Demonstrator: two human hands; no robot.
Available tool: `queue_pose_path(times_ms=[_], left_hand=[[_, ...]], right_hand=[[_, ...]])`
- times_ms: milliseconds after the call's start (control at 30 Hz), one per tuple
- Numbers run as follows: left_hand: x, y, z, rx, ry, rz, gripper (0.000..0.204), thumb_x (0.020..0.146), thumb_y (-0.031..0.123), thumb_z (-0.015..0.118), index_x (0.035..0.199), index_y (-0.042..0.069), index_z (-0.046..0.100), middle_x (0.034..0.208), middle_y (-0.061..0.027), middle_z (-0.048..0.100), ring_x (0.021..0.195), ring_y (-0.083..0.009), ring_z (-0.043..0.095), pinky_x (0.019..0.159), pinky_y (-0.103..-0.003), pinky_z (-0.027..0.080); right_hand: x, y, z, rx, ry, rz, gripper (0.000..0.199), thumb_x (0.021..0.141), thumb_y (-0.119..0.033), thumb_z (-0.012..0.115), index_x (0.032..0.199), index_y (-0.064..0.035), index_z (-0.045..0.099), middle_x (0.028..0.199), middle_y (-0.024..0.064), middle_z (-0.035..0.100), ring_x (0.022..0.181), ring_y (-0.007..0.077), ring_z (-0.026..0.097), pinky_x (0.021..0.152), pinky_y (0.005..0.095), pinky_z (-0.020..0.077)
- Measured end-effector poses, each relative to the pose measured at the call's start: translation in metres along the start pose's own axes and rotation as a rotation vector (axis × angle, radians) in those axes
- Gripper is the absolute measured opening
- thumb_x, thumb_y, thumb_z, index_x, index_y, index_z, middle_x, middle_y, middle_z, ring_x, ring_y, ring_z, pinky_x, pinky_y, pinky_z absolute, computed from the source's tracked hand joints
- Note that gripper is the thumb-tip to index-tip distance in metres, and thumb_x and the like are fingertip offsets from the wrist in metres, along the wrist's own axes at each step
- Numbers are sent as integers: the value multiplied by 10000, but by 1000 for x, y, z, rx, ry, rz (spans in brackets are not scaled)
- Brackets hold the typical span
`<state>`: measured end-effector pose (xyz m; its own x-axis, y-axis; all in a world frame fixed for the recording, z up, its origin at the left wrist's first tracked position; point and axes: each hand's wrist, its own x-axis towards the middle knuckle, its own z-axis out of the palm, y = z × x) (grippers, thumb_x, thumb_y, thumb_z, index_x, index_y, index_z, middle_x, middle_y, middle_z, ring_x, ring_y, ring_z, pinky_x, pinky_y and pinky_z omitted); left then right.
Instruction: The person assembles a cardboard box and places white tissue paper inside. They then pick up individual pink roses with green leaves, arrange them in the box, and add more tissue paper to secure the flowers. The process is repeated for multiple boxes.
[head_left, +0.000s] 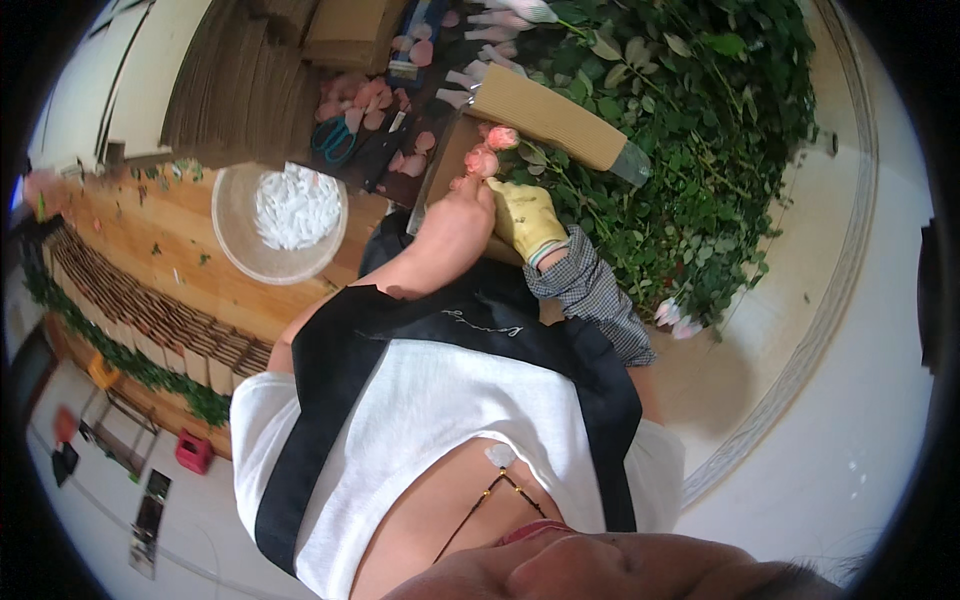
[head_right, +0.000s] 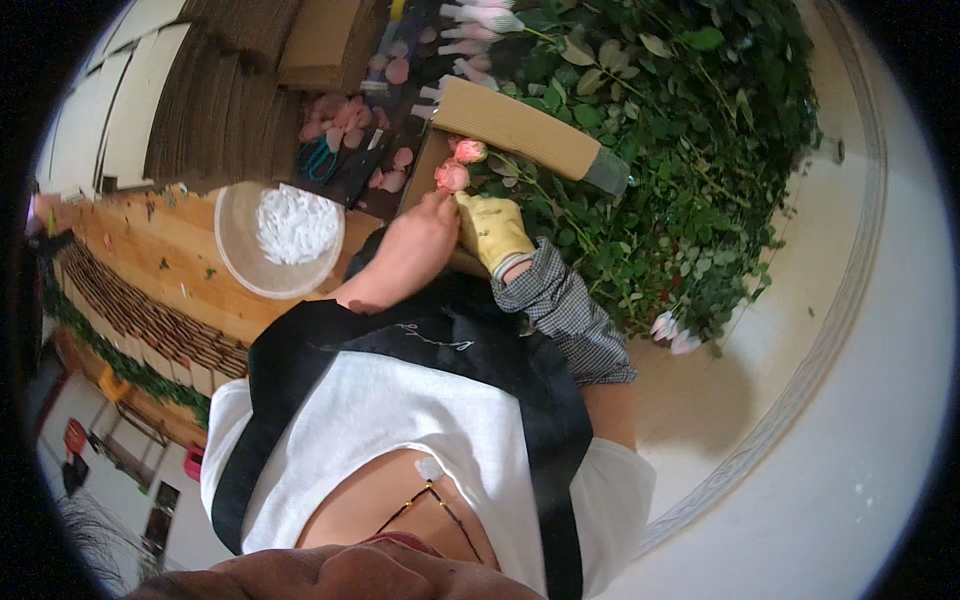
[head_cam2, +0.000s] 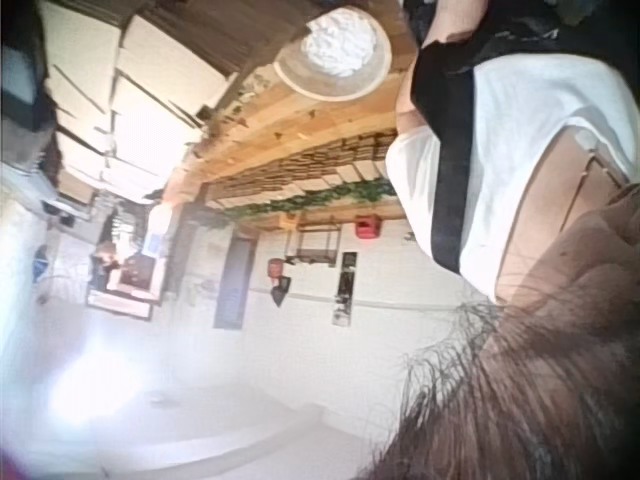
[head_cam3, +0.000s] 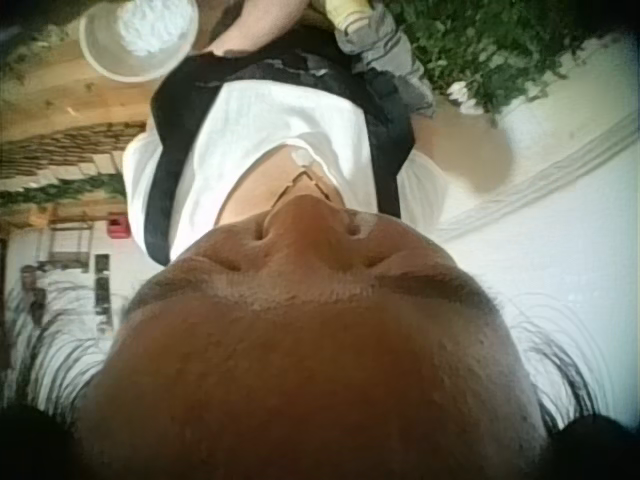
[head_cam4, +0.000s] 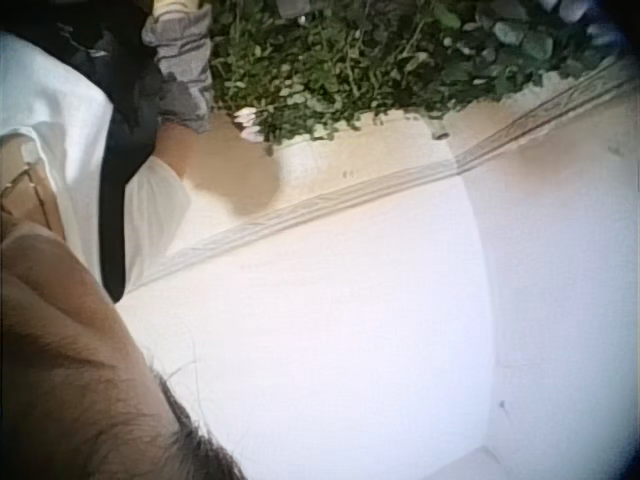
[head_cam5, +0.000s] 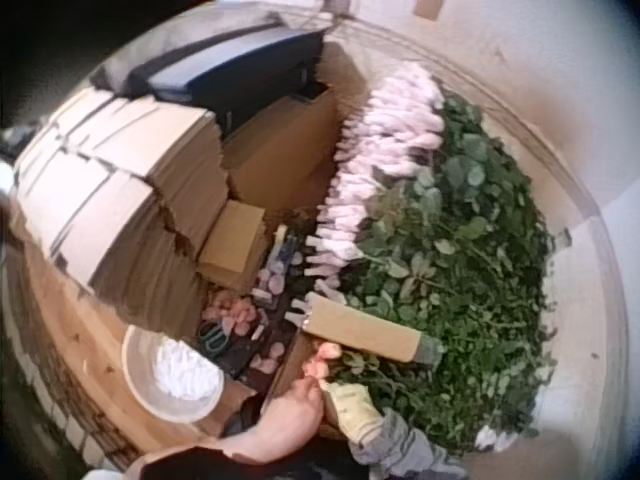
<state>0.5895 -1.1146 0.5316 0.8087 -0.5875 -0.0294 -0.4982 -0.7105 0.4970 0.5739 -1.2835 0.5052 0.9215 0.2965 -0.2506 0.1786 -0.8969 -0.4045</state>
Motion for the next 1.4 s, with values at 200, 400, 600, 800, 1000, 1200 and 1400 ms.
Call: queue_pose_path(times_ms=[200,400,600,800,1000,1200,1400], left_hand=[[-9,24,32,273,7,-61,87,804,130,600,803,45,584,899,-132,612,685,-191,647,480,-275,505],[6,27,29,260,68,-69,181,821,172,580,874,12,645,934,-155,596,867,-250,608,717,-339,501],[11,34,31,458,54,-105,322,839,213,547,981,-42,682,1137,-270,604,990,-332,555,846,-375,454],[9,28,42,303,48,-98,267,834,190,567,939,-21,692,1198,-303,612,1020,-333,592,645,-399,537],[17,-5,26,-19,21,-114,151,847,128,613,888,-14,648,956,-173,680,904,-294,670,675,-359,581],[46,-68,21,-372,254,-233,370,799,252,802,1073,34,681,1294,-230,546,1200,-383,526,1009,-475,444],[55,-88,78,-585,129,-287,485,799,366,819,1165,75,691,1402,-234,460,1317,-400,434,1097,-451,375]], right_hand=[[-3,-8,-38,299,104,333,264,939,-309,640,1129,-136,700,992,163,717,916,377,685,784,441,550],[19,-1,-23,20,24,228,234,945,-318,593,917,-87,615,869,217,671,847,425,650,729,507,510],[13,-7,-28,137,79,288,315,933,-351,629,1096,-82,636,922,172,712,877,391,675,765,465,528],[22,8,-22,63,25,367,432,902,-342,694,1243,-84,632,902,123,721,807,307,694,734,398,542],[13,11,-16,299,162,283,368,878,-264,727,1184,-79,639,945,140,702,842,314,680,746,404,540],[12,4,-19,208,214,292,321,892,-329,696,1053,-62,616,912,186,679,876,400,653,747,483,521],[-1,-11,-43,106,416,167,313,869,-235,684,1132,-75,633,920,162,678,860,378,656,742,476,531]])
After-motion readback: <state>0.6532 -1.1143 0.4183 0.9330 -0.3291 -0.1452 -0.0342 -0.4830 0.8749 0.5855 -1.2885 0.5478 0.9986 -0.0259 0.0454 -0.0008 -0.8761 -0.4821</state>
